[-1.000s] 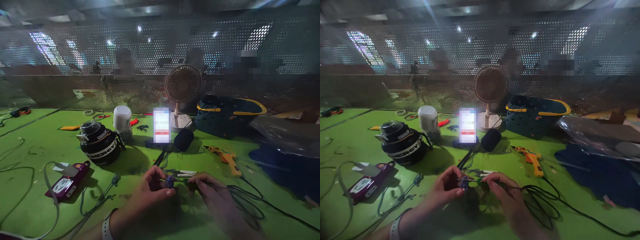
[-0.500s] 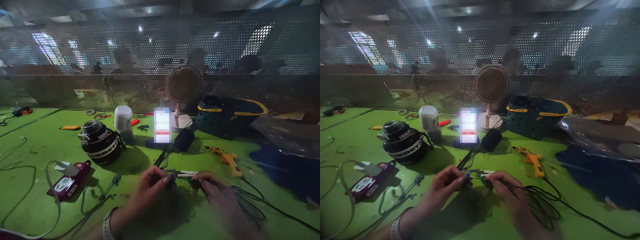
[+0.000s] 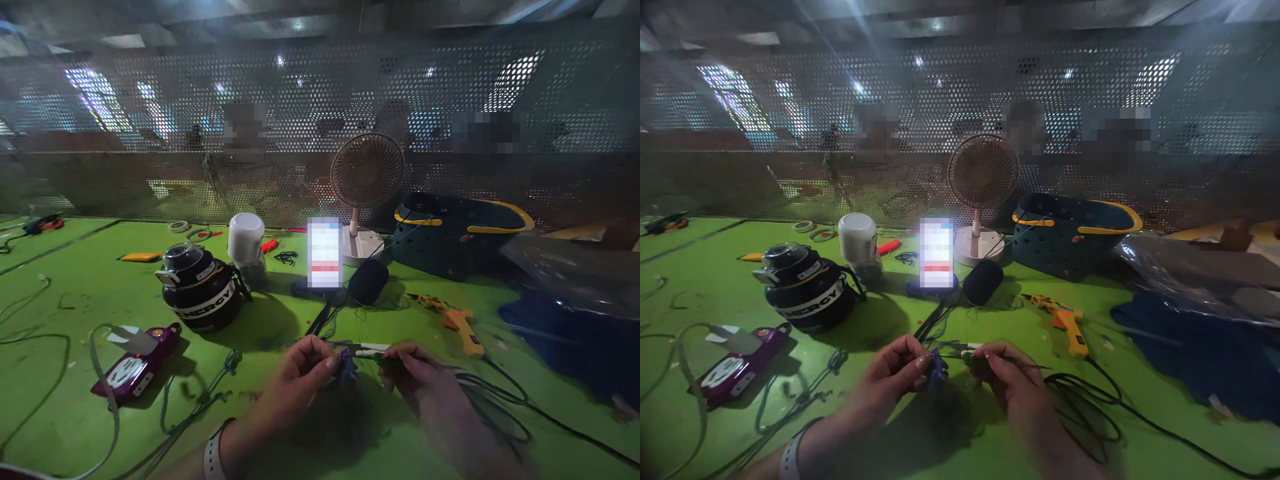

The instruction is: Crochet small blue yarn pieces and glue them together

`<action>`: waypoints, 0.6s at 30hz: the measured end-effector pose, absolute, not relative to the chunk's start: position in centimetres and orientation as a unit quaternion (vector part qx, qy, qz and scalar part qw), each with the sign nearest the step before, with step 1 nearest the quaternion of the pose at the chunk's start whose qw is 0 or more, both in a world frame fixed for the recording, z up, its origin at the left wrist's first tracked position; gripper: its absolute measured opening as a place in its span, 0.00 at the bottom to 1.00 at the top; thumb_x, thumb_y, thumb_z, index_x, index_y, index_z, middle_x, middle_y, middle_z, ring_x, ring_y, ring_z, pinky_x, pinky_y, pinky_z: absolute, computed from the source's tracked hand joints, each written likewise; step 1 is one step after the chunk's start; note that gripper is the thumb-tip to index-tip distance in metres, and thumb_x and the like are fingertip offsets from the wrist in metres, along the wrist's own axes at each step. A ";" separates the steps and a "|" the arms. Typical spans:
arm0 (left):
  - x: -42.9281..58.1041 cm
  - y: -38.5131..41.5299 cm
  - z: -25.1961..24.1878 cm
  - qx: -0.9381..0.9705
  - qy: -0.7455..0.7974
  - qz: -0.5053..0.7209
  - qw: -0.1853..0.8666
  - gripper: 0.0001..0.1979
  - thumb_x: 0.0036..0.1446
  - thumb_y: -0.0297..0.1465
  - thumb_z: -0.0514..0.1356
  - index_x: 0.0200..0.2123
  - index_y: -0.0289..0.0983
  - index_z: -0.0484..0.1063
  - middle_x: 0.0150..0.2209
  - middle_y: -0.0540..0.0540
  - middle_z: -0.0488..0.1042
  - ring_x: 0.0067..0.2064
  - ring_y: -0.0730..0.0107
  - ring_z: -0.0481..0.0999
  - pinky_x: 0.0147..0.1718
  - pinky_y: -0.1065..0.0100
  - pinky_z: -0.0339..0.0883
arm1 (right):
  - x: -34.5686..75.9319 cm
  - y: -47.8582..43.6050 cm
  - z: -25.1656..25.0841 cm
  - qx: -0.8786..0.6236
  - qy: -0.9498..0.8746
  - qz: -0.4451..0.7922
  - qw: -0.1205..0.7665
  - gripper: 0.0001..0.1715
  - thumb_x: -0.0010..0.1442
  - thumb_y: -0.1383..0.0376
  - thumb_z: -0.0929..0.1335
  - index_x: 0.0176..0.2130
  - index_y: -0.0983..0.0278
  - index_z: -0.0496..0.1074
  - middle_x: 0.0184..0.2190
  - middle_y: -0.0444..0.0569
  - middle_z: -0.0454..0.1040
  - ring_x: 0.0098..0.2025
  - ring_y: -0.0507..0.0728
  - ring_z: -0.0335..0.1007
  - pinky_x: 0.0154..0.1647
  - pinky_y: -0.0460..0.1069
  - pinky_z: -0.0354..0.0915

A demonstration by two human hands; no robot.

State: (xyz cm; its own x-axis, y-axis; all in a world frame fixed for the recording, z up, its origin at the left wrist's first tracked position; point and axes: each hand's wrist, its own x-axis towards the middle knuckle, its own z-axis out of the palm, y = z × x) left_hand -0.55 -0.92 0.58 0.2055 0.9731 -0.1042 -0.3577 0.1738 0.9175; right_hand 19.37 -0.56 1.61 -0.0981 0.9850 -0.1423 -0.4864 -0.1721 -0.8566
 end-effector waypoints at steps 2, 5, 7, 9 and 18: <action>-0.5 -1.1 0.8 0.414 0.380 0.494 0.663 0.16 0.49 0.40 0.69 0.27 0.35 0.68 0.23 0.54 0.67 0.26 0.77 0.64 0.26 0.75 0.57 | 19.1 -0.6 1.7 -0.375 -0.313 0.684 0.542 0.11 0.45 0.57 0.78 0.28 0.62 0.80 0.26 0.48 0.79 0.28 0.55 0.75 0.28 0.46 0.70; -0.7 -1.2 1.0 0.439 0.371 0.489 0.656 0.13 0.49 0.36 0.70 0.27 0.35 0.70 0.26 0.52 0.71 0.29 0.75 0.68 0.30 0.74 0.60 | 18.7 -0.7 1.8 -0.370 -0.302 0.697 0.535 0.12 0.45 0.58 0.78 0.29 0.61 0.80 0.27 0.48 0.80 0.28 0.56 0.75 0.28 0.47 0.71; -0.9 -1.3 0.9 0.440 0.355 0.496 0.659 0.11 0.49 0.34 0.70 0.28 0.35 0.72 0.30 0.50 0.74 0.33 0.74 0.71 0.34 0.73 0.63 | 18.5 -0.8 1.7 -0.362 -0.306 0.698 0.536 0.12 0.44 0.58 0.79 0.28 0.62 0.80 0.27 0.47 0.80 0.27 0.55 0.75 0.28 0.46 0.71; -0.9 -1.2 0.8 0.430 0.341 0.506 0.666 0.09 0.50 0.32 0.70 0.29 0.35 0.73 0.35 0.48 0.77 0.37 0.71 0.74 0.38 0.72 0.65 | 18.5 -0.9 1.6 -0.353 -0.314 0.701 0.534 0.11 0.45 0.59 0.78 0.28 0.62 0.80 0.27 0.48 0.80 0.28 0.55 0.75 0.28 0.46 0.70; -0.5 -1.0 0.5 0.384 0.363 0.529 0.664 0.13 0.43 0.31 0.73 0.24 0.34 0.72 0.24 0.52 0.76 0.27 0.76 0.74 0.29 0.74 0.66 | 18.4 -1.0 0.7 -0.360 -0.348 0.685 0.529 0.09 0.49 0.57 0.76 0.31 0.59 0.80 0.29 0.47 0.80 0.27 0.55 0.75 0.29 0.48 0.71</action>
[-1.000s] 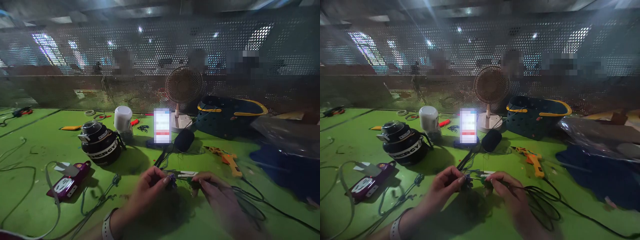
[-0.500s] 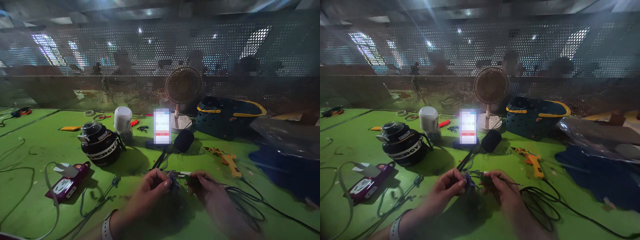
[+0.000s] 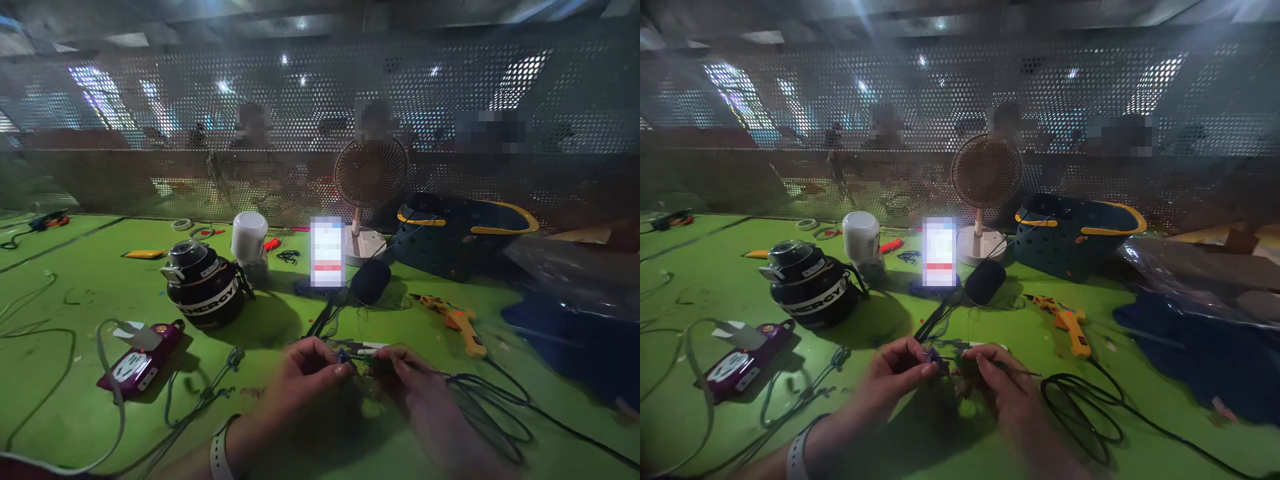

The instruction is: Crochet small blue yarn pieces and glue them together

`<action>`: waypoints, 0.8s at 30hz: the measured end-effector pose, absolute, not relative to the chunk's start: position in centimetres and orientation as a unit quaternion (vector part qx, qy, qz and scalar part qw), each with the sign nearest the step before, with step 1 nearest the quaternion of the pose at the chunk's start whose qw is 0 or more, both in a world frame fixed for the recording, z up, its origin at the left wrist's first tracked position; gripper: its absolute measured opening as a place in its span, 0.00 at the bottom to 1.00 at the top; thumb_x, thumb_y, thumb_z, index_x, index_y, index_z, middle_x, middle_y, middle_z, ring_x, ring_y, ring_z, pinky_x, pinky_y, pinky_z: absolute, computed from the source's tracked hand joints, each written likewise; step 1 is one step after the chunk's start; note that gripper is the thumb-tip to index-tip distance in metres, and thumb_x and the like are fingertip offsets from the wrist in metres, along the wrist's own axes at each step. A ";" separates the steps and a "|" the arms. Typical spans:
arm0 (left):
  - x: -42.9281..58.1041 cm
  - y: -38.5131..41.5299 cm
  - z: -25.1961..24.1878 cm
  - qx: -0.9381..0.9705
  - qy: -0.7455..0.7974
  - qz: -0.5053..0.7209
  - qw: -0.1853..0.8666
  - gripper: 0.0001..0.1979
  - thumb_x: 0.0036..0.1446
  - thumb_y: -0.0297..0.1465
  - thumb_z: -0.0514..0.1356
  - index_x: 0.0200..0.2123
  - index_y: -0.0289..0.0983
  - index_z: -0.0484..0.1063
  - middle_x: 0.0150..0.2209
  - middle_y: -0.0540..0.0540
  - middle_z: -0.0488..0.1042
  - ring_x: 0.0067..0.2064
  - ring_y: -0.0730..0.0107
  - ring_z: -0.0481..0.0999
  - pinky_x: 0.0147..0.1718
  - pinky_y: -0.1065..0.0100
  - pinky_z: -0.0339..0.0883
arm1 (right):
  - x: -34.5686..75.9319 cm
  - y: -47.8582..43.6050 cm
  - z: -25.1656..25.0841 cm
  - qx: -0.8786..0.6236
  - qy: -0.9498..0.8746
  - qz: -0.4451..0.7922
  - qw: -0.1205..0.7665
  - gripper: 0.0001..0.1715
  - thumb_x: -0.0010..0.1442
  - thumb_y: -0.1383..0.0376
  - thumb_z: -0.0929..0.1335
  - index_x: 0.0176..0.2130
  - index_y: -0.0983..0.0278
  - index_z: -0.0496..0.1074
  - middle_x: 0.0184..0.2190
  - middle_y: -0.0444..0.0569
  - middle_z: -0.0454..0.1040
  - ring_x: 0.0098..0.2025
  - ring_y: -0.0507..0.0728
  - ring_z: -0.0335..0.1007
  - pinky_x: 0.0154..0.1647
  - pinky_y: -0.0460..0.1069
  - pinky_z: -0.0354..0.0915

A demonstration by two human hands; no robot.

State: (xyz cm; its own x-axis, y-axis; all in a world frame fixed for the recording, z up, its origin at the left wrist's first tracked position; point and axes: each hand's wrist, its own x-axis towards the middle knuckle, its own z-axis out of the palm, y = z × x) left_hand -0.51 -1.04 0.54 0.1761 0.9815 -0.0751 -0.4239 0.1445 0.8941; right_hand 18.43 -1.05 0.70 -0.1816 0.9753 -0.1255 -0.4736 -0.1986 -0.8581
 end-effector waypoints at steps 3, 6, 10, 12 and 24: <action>-0.6 -1.2 0.6 0.379 0.371 0.521 0.669 0.13 0.42 0.32 0.74 0.24 0.34 0.73 0.24 0.51 0.77 0.26 0.76 0.73 0.28 0.74 0.66 | 18.4 -1.4 0.8 -0.407 -0.383 0.623 0.547 0.09 0.46 0.59 0.78 0.29 0.59 0.80 0.31 0.46 0.79 0.29 0.57 0.76 0.28 0.49 0.73; -0.5 -1.4 0.8 0.365 0.369 0.519 0.679 0.13 0.41 0.32 0.74 0.24 0.34 0.73 0.25 0.50 0.78 0.27 0.75 0.74 0.29 0.73 0.67 | 18.5 -1.9 0.9 -0.448 -0.442 0.568 0.531 0.09 0.47 0.59 0.77 0.30 0.59 0.80 0.33 0.48 0.79 0.28 0.56 0.76 0.29 0.50 0.74; -0.6 -1.3 1.0 0.370 0.372 0.508 0.683 0.11 0.44 0.32 0.73 0.24 0.34 0.74 0.24 0.50 0.77 0.26 0.75 0.73 0.28 0.73 0.66 | 18.4 -2.3 0.8 -0.471 -0.498 0.508 0.521 0.10 0.45 0.60 0.78 0.30 0.58 0.79 0.31 0.47 0.80 0.30 0.58 0.77 0.31 0.49 0.74; -0.7 -1.1 0.9 0.376 0.368 0.491 0.694 0.11 0.43 0.32 0.73 0.24 0.34 0.75 0.24 0.50 0.77 0.26 0.76 0.73 0.27 0.74 0.66 | 18.5 -2.0 0.9 -0.475 -0.526 0.467 0.529 0.10 0.44 0.60 0.78 0.30 0.58 0.79 0.30 0.46 0.80 0.32 0.58 0.77 0.32 0.49 0.73; -1.3 -0.5 0.8 0.368 0.359 0.441 0.736 0.12 0.39 0.32 0.75 0.22 0.33 0.76 0.21 0.50 0.77 0.22 0.76 0.74 0.23 0.75 0.66 | 20.2 0.3 1.4 -0.310 -0.786 0.316 0.432 0.25 0.54 0.68 0.73 0.50 0.48 0.75 0.46 0.46 0.79 0.47 0.62 0.75 0.48 0.56 0.70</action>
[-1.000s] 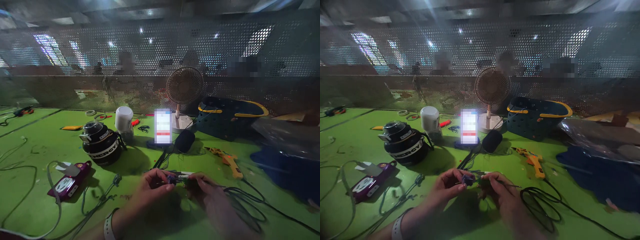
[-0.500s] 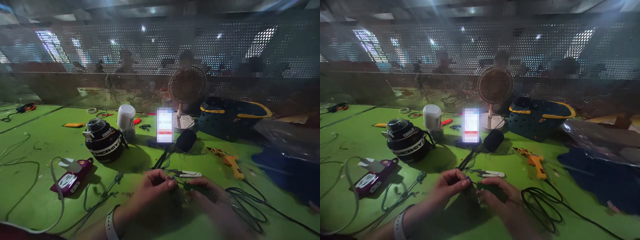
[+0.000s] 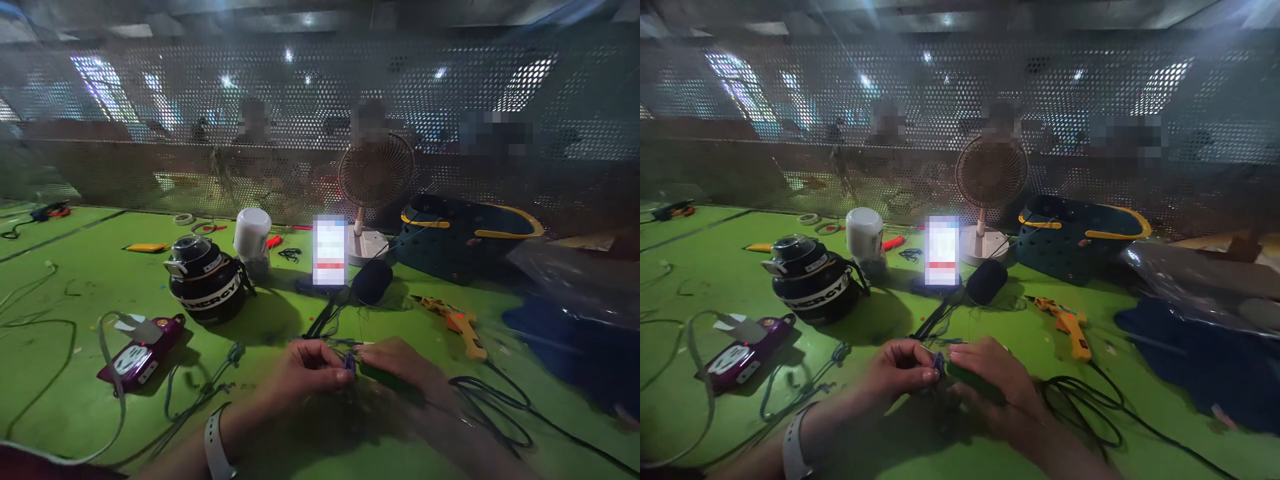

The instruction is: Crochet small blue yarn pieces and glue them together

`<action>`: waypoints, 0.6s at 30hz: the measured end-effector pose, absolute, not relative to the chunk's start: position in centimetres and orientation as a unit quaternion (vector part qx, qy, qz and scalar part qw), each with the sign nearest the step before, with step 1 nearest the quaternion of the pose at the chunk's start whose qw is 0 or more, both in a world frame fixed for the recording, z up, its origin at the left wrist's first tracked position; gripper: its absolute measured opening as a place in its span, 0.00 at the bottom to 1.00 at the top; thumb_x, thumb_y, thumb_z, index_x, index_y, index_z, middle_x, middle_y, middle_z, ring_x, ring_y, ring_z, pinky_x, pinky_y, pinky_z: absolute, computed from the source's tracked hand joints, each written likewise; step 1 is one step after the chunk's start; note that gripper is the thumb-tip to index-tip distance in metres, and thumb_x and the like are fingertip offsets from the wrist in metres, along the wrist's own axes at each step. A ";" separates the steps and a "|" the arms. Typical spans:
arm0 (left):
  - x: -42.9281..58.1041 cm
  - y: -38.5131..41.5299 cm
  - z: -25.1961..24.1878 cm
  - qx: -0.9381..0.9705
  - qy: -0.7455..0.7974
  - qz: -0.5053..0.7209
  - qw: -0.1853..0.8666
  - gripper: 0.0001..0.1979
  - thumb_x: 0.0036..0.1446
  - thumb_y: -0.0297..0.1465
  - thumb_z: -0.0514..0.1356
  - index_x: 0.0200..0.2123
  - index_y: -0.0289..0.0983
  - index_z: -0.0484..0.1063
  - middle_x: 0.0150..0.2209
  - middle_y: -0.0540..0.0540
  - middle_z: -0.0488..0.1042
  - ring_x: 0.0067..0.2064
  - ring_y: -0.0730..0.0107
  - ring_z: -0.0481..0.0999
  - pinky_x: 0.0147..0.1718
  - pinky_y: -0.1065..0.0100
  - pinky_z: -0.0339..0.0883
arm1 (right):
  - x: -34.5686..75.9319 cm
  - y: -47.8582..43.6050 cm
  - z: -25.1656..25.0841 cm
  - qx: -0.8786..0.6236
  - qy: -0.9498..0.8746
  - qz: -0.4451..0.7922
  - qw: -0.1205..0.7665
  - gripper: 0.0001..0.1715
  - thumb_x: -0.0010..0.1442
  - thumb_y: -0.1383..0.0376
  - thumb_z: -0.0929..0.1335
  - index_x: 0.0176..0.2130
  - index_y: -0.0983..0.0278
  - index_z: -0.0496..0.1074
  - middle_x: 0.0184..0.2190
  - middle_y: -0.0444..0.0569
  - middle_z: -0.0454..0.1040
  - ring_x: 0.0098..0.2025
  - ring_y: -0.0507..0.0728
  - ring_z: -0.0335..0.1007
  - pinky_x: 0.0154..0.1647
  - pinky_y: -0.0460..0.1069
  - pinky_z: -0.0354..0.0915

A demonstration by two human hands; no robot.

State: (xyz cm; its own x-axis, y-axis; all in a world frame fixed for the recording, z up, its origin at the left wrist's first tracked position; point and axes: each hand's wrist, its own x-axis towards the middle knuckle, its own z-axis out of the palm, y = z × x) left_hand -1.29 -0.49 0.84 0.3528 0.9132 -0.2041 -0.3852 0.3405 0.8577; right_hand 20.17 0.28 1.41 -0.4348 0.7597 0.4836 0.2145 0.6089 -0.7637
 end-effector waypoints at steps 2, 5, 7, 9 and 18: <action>-1.4 -0.4 0.8 0.373 0.363 0.437 0.733 0.12 0.38 0.32 0.75 0.21 0.33 0.76 0.20 0.50 0.77 0.21 0.77 0.73 0.23 0.74 0.66 | 20.2 0.2 1.4 -0.312 -0.774 0.337 0.435 0.23 0.55 0.67 0.73 0.50 0.49 0.76 0.46 0.46 0.79 0.47 0.62 0.75 0.48 0.55 0.70; -1.4 -0.3 0.7 0.369 0.365 0.436 0.736 0.12 0.38 0.32 0.75 0.21 0.34 0.76 0.21 0.50 0.77 0.21 0.77 0.73 0.23 0.74 0.66 | 20.1 0.0 1.6 -0.320 -0.743 0.374 0.454 0.20 0.55 0.67 0.73 0.47 0.49 0.77 0.44 0.46 0.80 0.45 0.61 0.76 0.46 0.54 0.71; -1.3 -0.4 0.8 0.363 0.363 0.437 0.738 0.12 0.39 0.33 0.75 0.22 0.34 0.76 0.21 0.50 0.77 0.22 0.76 0.73 0.23 0.74 0.66 | 20.0 -0.1 1.7 -0.317 -0.728 0.382 0.472 0.19 0.54 0.67 0.74 0.45 0.49 0.78 0.41 0.46 0.81 0.43 0.61 0.76 0.45 0.55 0.72; -1.3 -0.4 1.0 0.359 0.361 0.437 0.741 0.12 0.39 0.32 0.74 0.22 0.34 0.75 0.20 0.51 0.77 0.21 0.77 0.73 0.23 0.74 0.66 | 20.1 -0.1 1.8 -0.315 -0.721 0.374 0.490 0.16 0.53 0.67 0.74 0.42 0.50 0.79 0.38 0.46 0.82 0.41 0.62 0.76 0.45 0.56 0.71; -1.6 -0.2 1.2 0.391 0.369 0.401 0.742 0.10 0.42 0.32 0.74 0.23 0.33 0.76 0.19 0.52 0.76 0.21 0.80 0.71 0.24 0.76 0.64 | 20.8 0.2 2.6 -0.308 -0.739 0.333 0.498 0.17 0.53 0.70 0.74 0.40 0.48 0.80 0.33 0.43 0.83 0.35 0.61 0.78 0.51 0.63 0.66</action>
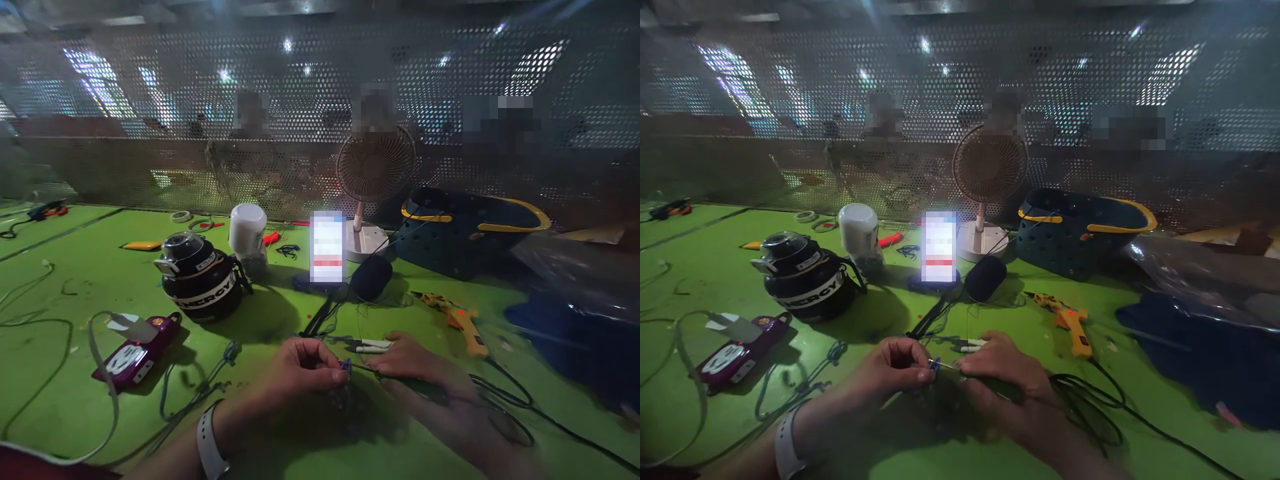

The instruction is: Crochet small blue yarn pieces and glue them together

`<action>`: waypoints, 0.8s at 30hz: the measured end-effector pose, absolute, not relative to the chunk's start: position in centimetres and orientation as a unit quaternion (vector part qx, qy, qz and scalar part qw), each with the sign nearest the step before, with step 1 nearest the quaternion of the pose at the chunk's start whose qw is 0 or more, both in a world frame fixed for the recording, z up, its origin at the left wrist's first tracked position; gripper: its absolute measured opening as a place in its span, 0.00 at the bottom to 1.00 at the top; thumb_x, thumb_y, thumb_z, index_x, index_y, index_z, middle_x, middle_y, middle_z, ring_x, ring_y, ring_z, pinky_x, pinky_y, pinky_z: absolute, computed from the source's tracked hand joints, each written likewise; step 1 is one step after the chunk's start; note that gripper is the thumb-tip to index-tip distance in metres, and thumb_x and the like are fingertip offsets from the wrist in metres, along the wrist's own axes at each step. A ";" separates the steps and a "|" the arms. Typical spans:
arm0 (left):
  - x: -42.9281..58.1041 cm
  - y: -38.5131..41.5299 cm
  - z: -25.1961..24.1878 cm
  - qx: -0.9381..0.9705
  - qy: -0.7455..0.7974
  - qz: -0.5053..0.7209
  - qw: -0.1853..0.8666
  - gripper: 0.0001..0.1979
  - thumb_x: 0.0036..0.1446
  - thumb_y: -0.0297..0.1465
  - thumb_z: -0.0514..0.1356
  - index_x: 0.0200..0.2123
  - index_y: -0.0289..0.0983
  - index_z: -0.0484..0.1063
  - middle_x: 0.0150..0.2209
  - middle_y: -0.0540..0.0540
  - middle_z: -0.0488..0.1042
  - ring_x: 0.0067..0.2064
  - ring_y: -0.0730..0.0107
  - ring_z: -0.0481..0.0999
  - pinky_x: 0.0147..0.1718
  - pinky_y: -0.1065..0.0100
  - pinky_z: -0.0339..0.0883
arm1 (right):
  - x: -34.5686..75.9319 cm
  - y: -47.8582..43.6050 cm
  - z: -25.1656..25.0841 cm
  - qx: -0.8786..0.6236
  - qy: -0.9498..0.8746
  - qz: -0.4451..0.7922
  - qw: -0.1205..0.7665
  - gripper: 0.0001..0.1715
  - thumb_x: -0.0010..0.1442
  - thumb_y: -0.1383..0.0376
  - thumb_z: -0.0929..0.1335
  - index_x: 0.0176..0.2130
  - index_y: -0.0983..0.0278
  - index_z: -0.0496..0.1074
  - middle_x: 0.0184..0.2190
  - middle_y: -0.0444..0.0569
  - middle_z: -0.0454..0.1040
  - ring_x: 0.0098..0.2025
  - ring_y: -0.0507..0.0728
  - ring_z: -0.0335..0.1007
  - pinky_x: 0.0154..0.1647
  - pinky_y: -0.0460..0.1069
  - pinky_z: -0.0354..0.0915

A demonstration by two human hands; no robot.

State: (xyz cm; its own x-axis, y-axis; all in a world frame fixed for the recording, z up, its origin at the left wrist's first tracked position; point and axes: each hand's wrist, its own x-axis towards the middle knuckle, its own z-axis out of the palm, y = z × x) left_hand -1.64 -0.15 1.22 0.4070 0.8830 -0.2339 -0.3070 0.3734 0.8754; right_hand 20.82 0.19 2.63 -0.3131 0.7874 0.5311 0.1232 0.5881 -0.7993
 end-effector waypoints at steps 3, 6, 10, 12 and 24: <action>-1.7 -0.1 1.0 0.406 0.369 0.395 0.737 0.10 0.41 0.32 0.74 0.23 0.34 0.76 0.20 0.51 0.76 0.22 0.79 0.71 0.24 0.75 0.64 | 20.9 0.2 3.1 -0.297 -0.753 0.323 0.490 0.18 0.52 0.71 0.74 0.39 0.47 0.80 0.32 0.42 0.83 0.32 0.60 0.78 0.52 0.63 0.64; -1.7 -0.1 1.0 0.423 0.386 0.381 0.726 0.11 0.40 0.32 0.74 0.22 0.34 0.76 0.21 0.51 0.76 0.22 0.79 0.71 0.24 0.75 0.64 | 21.0 0.3 3.5 -0.296 -0.764 0.316 0.478 0.17 0.52 0.71 0.74 0.37 0.48 0.80 0.30 0.41 0.82 0.30 0.59 0.78 0.53 0.63 0.63; -1.5 -0.4 1.6 0.443 0.429 0.352 0.704 0.12 0.38 0.32 0.74 0.21 0.33 0.75 0.20 0.52 0.75 0.22 0.79 0.70 0.24 0.76 0.63 | 21.1 0.7 3.8 -0.275 -0.797 0.301 0.446 0.13 0.53 0.73 0.72 0.34 0.54 0.78 0.27 0.42 0.81 0.28 0.56 0.76 0.52 0.60 0.64; -1.4 -0.5 2.0 0.450 0.441 0.330 0.703 0.11 0.40 0.30 0.73 0.21 0.32 0.75 0.20 0.52 0.74 0.23 0.78 0.70 0.24 0.75 0.63 | 21.2 0.9 3.8 -0.251 -0.811 0.291 0.441 0.12 0.53 0.75 0.71 0.32 0.58 0.77 0.26 0.42 0.80 0.26 0.54 0.75 0.52 0.59 0.62; -1.5 -0.8 2.1 0.487 0.440 0.274 0.703 0.05 0.45 0.25 0.68 0.21 0.33 0.75 0.19 0.54 0.72 0.21 0.80 0.68 0.22 0.76 0.62 | 21.5 1.0 4.1 -0.255 -0.817 0.330 0.399 0.11 0.52 0.76 0.69 0.27 0.59 0.75 0.23 0.40 0.77 0.25 0.52 0.73 0.54 0.61 0.61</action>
